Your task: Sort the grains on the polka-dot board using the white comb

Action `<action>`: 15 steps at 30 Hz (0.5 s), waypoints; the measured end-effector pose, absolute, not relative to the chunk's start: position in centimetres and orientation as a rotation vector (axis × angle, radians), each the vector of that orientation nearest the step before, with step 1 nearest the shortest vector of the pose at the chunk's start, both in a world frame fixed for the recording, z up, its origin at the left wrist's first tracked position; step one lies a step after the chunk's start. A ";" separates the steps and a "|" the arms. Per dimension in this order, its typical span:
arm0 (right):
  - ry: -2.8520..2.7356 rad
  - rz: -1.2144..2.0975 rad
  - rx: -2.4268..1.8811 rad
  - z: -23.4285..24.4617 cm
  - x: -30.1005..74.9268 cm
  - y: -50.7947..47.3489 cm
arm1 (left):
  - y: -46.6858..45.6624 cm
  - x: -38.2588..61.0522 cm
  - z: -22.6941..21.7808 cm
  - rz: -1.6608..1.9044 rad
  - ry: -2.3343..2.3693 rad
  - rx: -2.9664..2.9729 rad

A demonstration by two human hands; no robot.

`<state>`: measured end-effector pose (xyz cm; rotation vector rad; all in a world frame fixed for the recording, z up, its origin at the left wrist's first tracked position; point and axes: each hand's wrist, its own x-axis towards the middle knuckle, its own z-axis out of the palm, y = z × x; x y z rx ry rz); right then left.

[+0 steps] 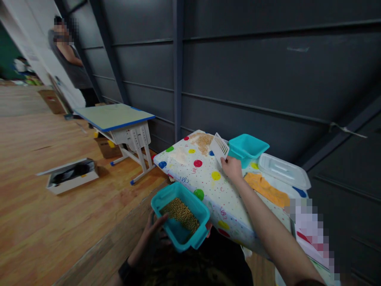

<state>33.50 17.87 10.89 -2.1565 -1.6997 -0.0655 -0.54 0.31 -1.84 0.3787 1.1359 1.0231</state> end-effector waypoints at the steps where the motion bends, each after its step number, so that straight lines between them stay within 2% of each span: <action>1: -1.709 -0.077 -2.167 10.8 33.4 17.9 | 0.2 -0.5 -1.5 1.024 1.150 0.398; 8: -1.844 -0.117 -2.187 11.2 32.8 18.1 | -0.9 -0.4 0.9 1.020 1.182 0.454; 15: -1.861 -0.116 -2.203 11.1 32.9 17.7 | -1.0 -0.4 1.0 1.018 1.198 0.454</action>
